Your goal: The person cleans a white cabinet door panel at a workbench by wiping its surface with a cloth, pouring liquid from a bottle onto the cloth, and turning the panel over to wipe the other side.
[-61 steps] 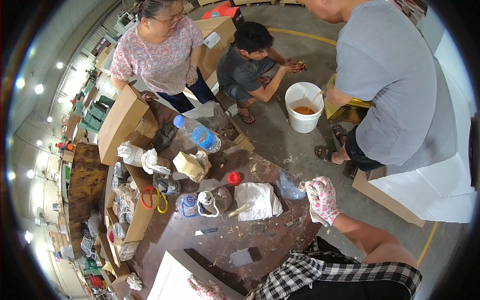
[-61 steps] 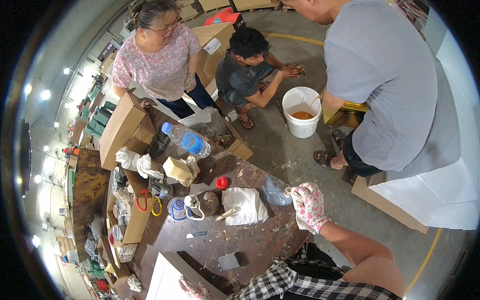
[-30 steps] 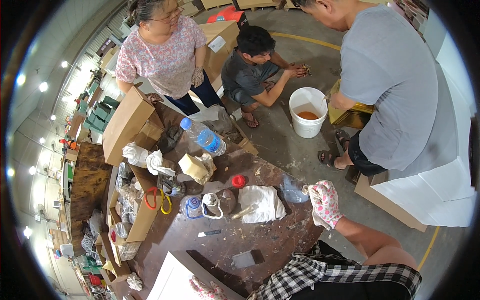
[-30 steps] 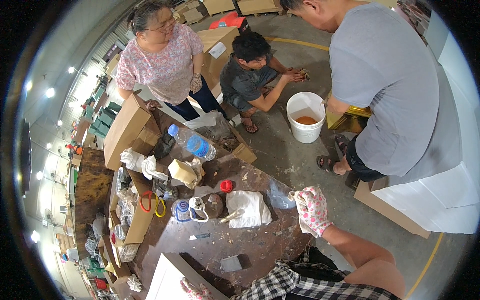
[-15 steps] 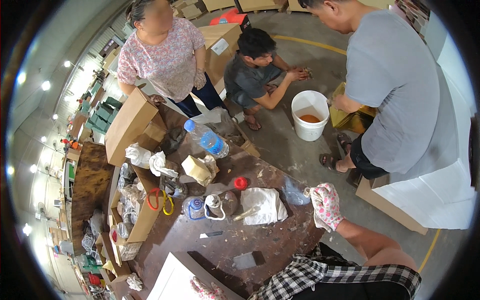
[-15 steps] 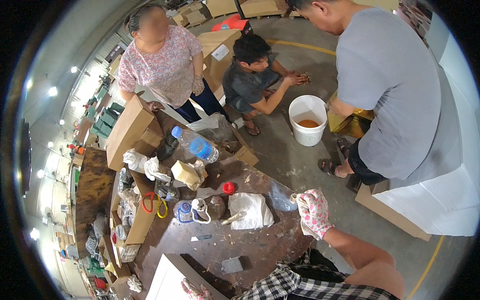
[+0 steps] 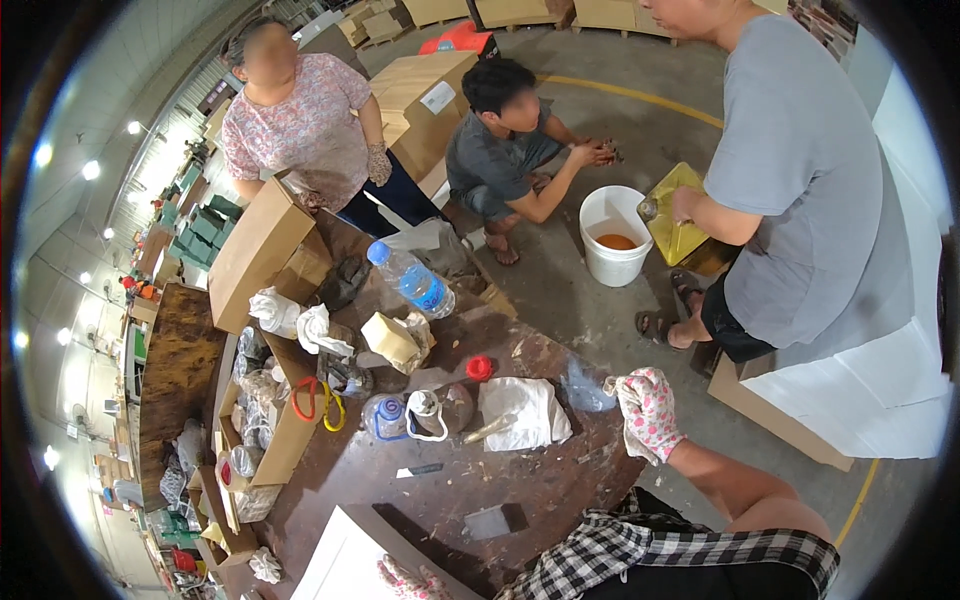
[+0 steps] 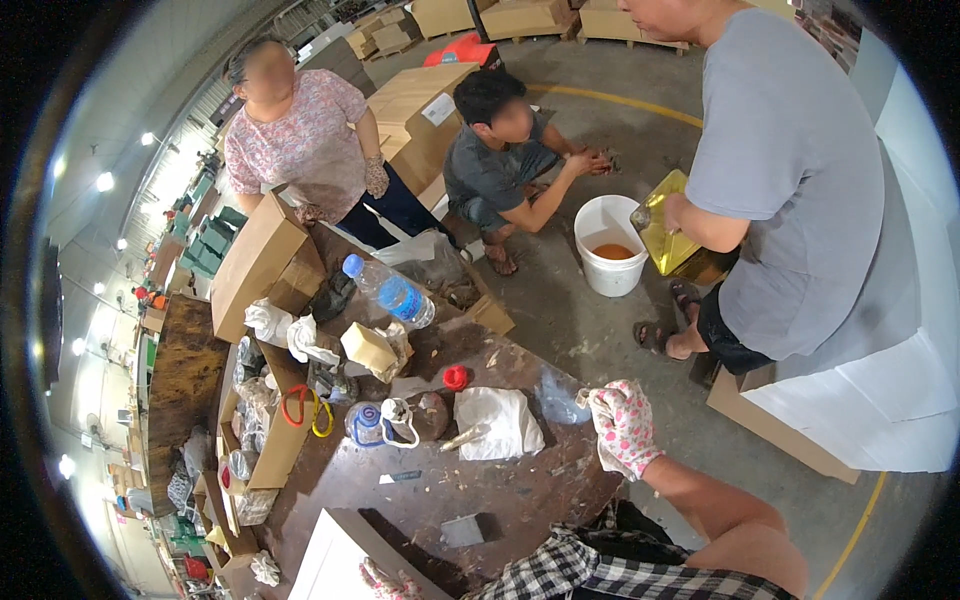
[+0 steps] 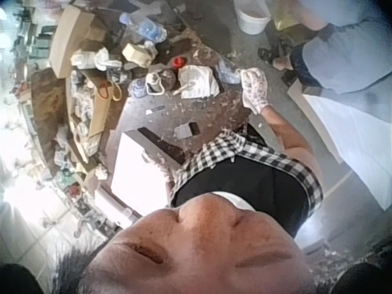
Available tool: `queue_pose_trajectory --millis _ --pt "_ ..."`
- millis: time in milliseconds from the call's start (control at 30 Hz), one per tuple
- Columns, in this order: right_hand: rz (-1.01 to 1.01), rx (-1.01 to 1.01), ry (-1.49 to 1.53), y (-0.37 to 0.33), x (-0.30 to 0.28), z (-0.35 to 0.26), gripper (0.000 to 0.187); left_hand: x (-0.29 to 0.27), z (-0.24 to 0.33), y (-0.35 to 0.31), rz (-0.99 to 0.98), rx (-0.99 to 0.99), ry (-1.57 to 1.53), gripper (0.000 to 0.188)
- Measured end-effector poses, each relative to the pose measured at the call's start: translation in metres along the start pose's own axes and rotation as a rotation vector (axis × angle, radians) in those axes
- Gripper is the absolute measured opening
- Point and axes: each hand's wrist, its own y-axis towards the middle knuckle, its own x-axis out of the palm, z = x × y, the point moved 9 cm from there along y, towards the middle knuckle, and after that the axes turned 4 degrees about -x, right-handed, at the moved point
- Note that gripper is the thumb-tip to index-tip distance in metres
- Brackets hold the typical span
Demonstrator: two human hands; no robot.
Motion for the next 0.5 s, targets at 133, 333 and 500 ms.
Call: queue_pose_trajectory --millis 133,333,500 --pt "0.011 -0.005 -0.033 0.004 -0.003 -0.004 0.015 -0.004 0.014 0.007 0.003 0.007 0.0 0.064" --pt "-0.021 0.08 0.022 -0.001 -0.002 -0.009 0.01 -0.005 0.02 0.004 0.003 0.002 0.017 0.064" --pt "-0.026 0.03 -0.018 -0.008 -0.001 0.0 0.014 -0.004 0.024 0.004 0.001 0.005 0.012 0.064"
